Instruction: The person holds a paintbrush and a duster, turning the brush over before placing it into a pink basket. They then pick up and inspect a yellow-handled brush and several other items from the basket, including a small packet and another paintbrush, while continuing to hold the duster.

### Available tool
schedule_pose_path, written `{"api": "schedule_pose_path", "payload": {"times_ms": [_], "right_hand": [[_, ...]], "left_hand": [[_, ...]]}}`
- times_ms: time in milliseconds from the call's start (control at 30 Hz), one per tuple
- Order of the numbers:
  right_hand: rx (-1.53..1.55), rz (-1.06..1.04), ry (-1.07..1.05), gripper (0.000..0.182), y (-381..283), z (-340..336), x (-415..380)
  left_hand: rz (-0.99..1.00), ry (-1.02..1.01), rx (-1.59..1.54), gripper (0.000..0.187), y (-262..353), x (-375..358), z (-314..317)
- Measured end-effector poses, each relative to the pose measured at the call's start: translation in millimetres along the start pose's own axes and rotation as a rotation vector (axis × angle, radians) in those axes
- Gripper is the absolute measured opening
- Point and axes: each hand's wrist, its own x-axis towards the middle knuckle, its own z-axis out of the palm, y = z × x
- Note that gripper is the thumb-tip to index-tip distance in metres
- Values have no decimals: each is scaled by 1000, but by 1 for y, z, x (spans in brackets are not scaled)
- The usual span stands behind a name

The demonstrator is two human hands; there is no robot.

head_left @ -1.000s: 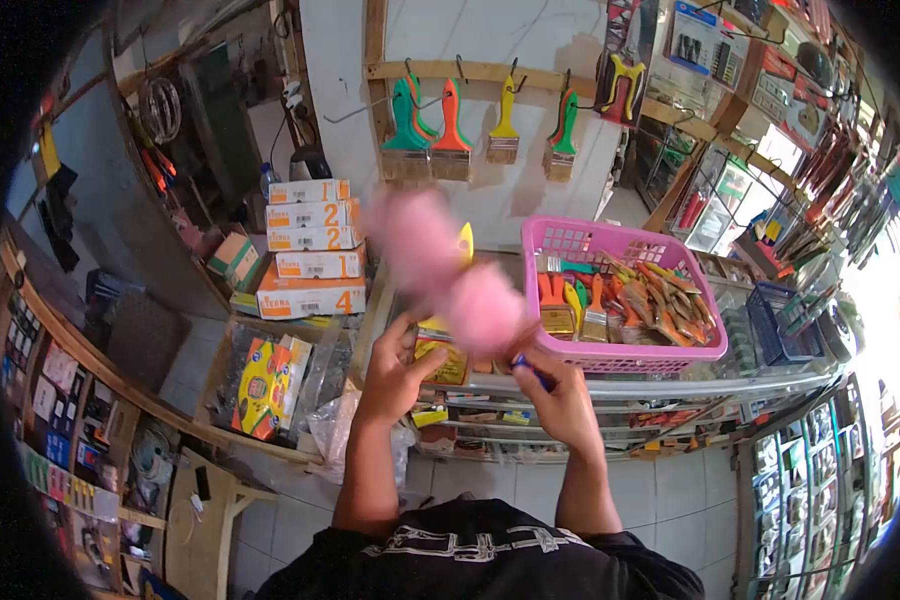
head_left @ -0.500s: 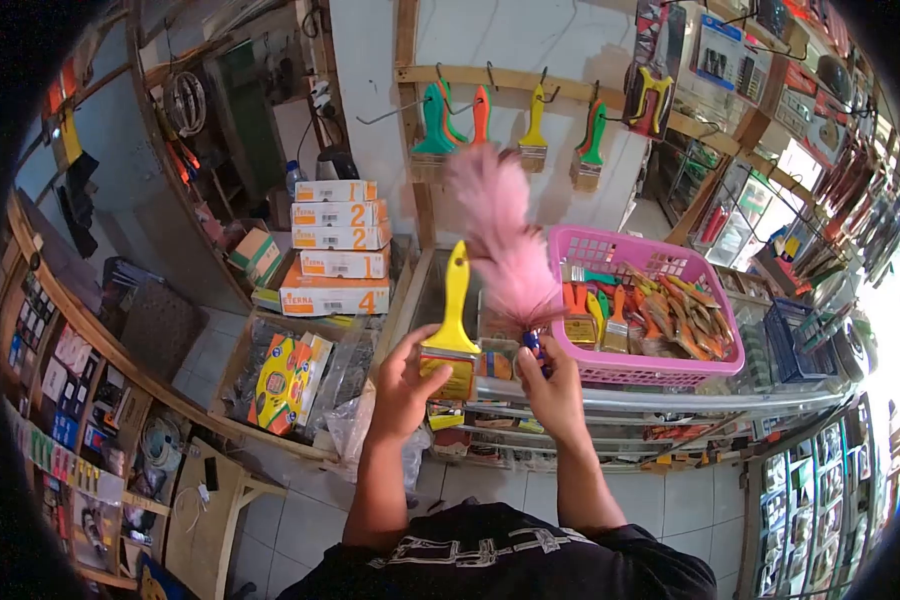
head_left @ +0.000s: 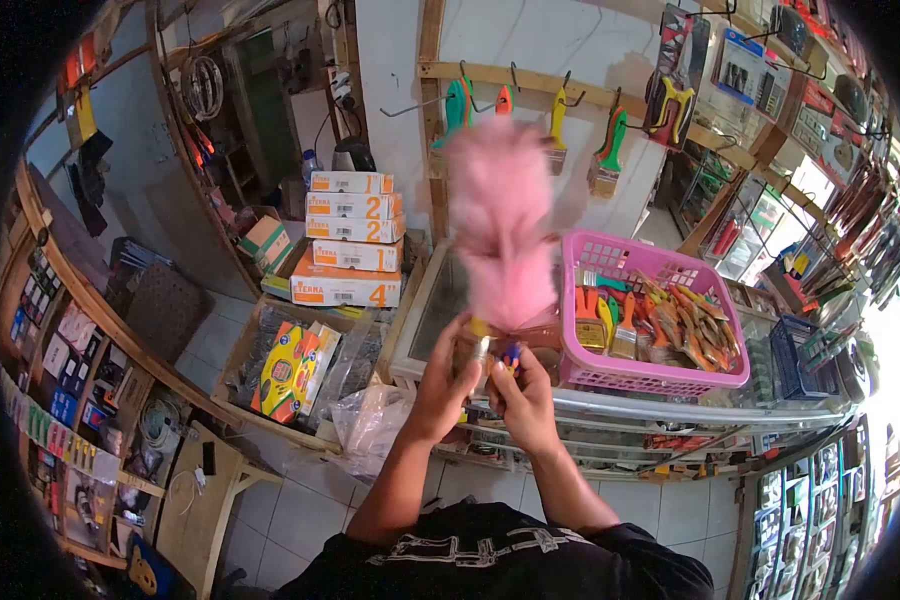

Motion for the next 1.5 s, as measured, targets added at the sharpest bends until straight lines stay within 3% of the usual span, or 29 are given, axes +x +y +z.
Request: {"api": "schedule_pose_path", "payload": {"times_ms": [67,100,233,267,300,367,500,633,700,733,833,867,967,1000,1100,1133,1233,1267,1367,1400,1433,1500], "right_hand": [[-195,-106,-109,12,4,-4,1],[-297,-161,-166,13,3,-6,2],[-566,-313,-226,18,-7,-9,-3],[-528,-148,-187,19,-17,-11,-9],[-522,-132,-119,20,-13,-18,-9],[-510,-94,17,23,0,-30,-9],[-534,-133,-182,23,-15,-44,-8],[-427,-22,39,26,-27,-37,-8],[-520,-97,-69,24,-15,-49,-8],[-565,-136,-124,24,-9,-54,-8],[-404,40,96,29,-11,-52,-11],[-448,78,79,28,-21,-48,-17],[-548,-54,-128,28,-11,-60,-24],[-514,-15,-91,29,-7,-60,-25],[-430,84,59,31,8,-61,-24],[-455,59,33,32,11,-63,-25],[-545,8,-47,33,-1,-68,-25],[-435,90,27,34,-6,-62,-24],[-580,22,-27,35,-4,-65,-23],[-534,23,-168,36,-16,-64,-22],[-533,13,-99,32,-15,-62,-22],[-529,-16,31,26,-12,-58,-20]], "left_hand": [[-15,-28,-137,71,-4,-2,0],[-89,83,-179,63,-8,-2,-1],[-196,82,-720,54,-6,3,-17],[-215,91,-847,56,-1,1,-22],[-234,99,-974,59,2,0,-27],[-181,133,-828,58,-5,3,-33],[-284,112,-916,54,4,0,-32],[-266,121,-969,51,3,6,-26],[-291,104,-980,48,8,6,-21],[-404,248,-1115,47,5,1,-24],[-307,-43,-933,48,0,3,-29],[-346,110,-858,46,3,0,-23],[-350,106,-1072,47,-22,-10,-37],[-381,343,-935,47,-6,-5,-16],[-288,2,-937,50,-24,-13,-33],[-282,7,-1026,50,-27,-14,-34],[-346,265,-908,50,-17,-15,-24],[-346,265,-873,49,-13,-15,-23],[-268,19,-981,50,-28,-16,-41],[-337,170,-807,49,-11,-18,-31],[-266,328,-470,48,-25,-23,-37],[-137,234,-445,50,-14,-12,-34]]}}
